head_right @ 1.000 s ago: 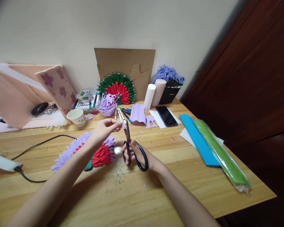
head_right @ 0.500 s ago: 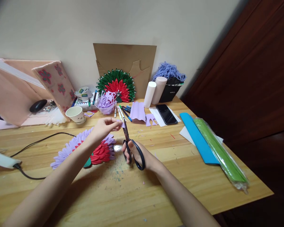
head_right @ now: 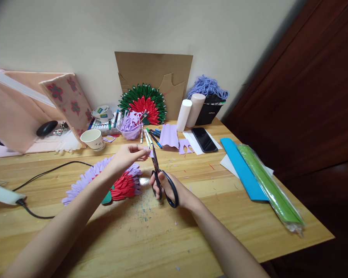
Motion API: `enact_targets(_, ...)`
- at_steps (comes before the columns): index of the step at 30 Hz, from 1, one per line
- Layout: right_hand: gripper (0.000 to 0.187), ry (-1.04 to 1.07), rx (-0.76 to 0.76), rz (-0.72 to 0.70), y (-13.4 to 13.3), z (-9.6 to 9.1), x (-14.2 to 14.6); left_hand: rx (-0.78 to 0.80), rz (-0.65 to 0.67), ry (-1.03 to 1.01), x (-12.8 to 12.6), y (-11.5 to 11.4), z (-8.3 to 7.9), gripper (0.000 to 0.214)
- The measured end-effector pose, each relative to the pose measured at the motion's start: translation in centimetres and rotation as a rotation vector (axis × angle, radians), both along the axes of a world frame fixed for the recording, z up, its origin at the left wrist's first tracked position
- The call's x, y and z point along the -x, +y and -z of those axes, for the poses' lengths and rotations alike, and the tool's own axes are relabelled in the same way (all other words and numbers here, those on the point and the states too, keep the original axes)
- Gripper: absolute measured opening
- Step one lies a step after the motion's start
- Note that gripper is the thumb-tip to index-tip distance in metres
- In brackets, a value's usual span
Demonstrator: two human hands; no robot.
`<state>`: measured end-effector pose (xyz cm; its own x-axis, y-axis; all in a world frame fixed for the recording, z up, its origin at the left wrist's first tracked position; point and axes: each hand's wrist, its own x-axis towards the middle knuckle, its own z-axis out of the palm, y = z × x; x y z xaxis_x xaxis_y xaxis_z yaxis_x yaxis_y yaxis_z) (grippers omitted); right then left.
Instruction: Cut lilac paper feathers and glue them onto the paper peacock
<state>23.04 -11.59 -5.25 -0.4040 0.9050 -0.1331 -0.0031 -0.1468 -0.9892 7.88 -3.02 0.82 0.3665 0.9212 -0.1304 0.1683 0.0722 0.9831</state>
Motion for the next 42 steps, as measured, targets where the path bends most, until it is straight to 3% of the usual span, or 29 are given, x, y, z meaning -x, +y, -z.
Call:
enact_targets(32, 0.068, -0.121, -0.003, 0.087, 0.5, 0.3, -0.4, 0.061, -0.056, 0.003, 0.3, 0.5, -0.1, 0.024)
enact_targets(42, 0.064, -0.136, -0.048, 0.108, 0.6, 1.1, -0.8, 0.125, 0.032, -0.011, 0.3, 0.4, 0.0, 0.02)
